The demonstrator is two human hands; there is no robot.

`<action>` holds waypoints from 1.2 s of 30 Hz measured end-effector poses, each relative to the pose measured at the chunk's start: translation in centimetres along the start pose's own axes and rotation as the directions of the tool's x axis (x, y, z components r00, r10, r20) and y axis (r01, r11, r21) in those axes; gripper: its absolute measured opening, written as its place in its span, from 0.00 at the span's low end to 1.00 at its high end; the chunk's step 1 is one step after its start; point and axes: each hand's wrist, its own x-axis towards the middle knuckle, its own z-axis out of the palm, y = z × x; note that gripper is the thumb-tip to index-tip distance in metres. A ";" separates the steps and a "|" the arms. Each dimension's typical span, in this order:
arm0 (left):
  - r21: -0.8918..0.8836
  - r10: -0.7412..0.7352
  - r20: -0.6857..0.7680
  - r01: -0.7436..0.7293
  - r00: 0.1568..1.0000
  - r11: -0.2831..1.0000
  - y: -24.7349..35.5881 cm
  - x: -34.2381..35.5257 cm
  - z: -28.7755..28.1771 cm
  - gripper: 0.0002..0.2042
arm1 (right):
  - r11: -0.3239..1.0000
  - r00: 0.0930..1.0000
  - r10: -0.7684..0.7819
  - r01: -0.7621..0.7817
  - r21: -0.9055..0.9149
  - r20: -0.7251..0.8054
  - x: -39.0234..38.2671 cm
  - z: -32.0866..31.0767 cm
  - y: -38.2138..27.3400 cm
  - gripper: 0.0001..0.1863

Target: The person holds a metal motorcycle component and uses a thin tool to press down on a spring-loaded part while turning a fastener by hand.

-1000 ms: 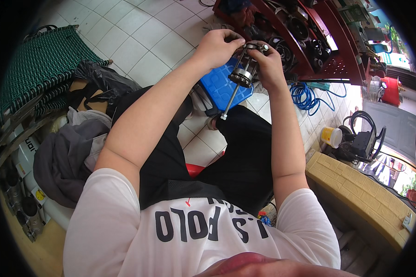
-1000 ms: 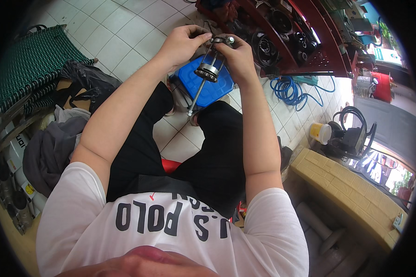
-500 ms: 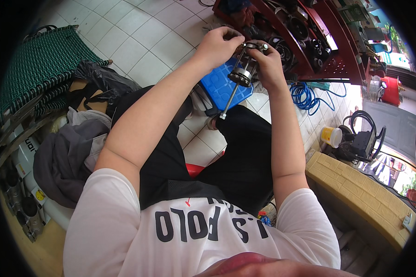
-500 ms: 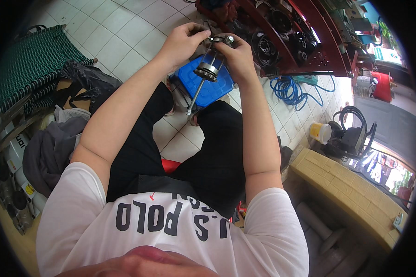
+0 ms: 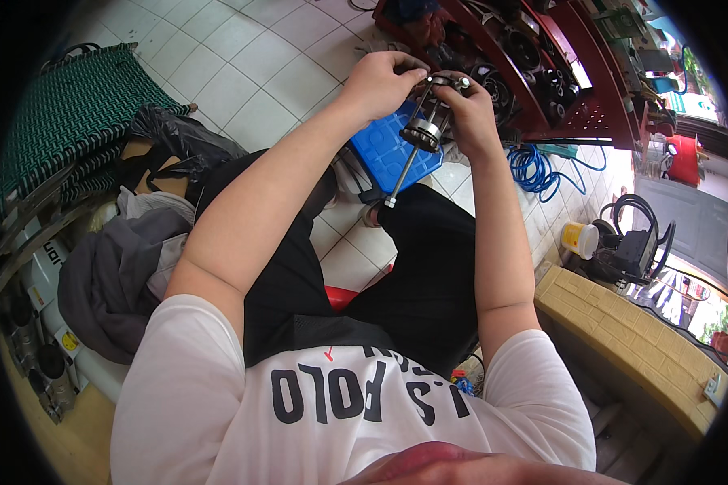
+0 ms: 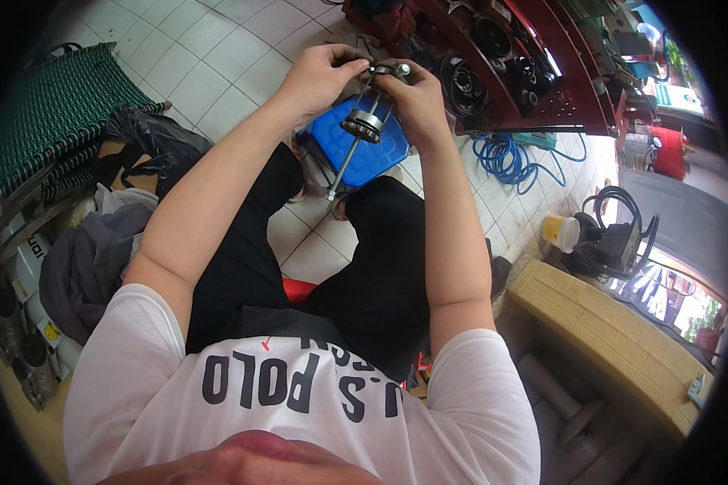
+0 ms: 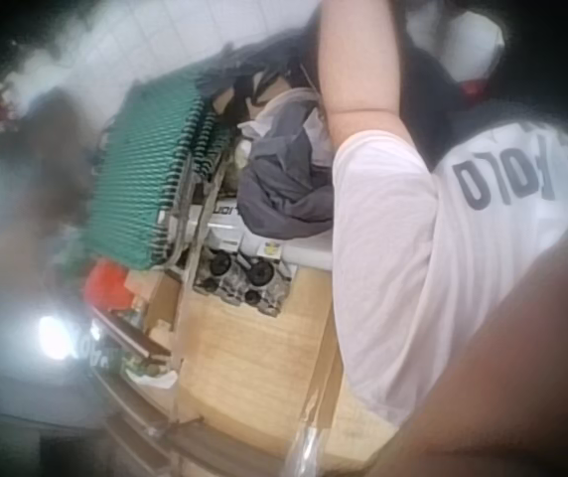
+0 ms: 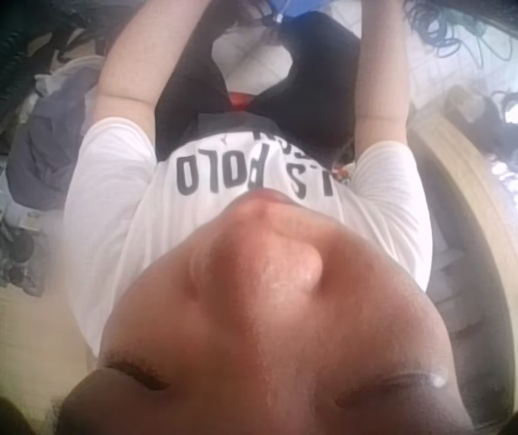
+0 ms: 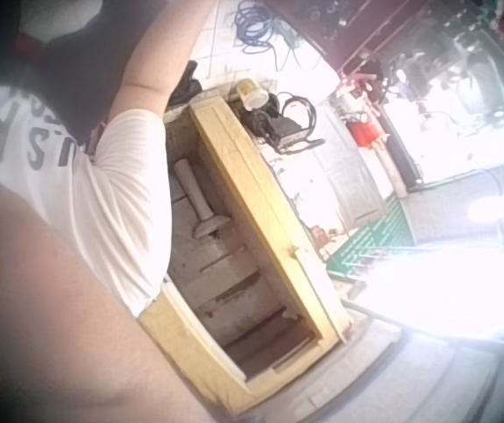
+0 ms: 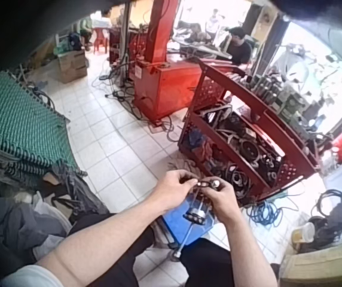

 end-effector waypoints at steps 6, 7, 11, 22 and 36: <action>-0.005 0.073 0.003 -0.073 0.997 0.997 -0.4 0.1 0.0 0.11 | 1.000 1.000 -0.007 0.007 -0.005 -0.018 0.0 0.1 0.0 0.14; -0.041 0.084 -0.018 -0.084 0.996 0.996 -0.5 0.1 0.0 0.10 | 1.000 1.000 0.000 0.000 -0.002 -0.021 0.0 0.2 -0.1 0.14; -0.101 -0.015 -0.058 0.009 0.998 0.995 0.6 -0.2 0.2 0.12 | 1.000 1.000 0.000 0.000 0.004 -0.013 0.0 0.1 0.1 0.15; 0.052 0.018 0.003 -0.018 1.000 0.998 0.1 -0.1 -0.2 0.12 | 1.000 1.000 -0.014 0.014 -0.026 -0.019 -0.1 0.2 0.0 0.14; 0.033 -0.054 0.000 0.054 0.999 0.998 0.4 -0.2 -0.1 0.12 | 0.999 1.000 -0.008 0.007 -0.045 -0.007 -0.2 0.5 -0.2 0.14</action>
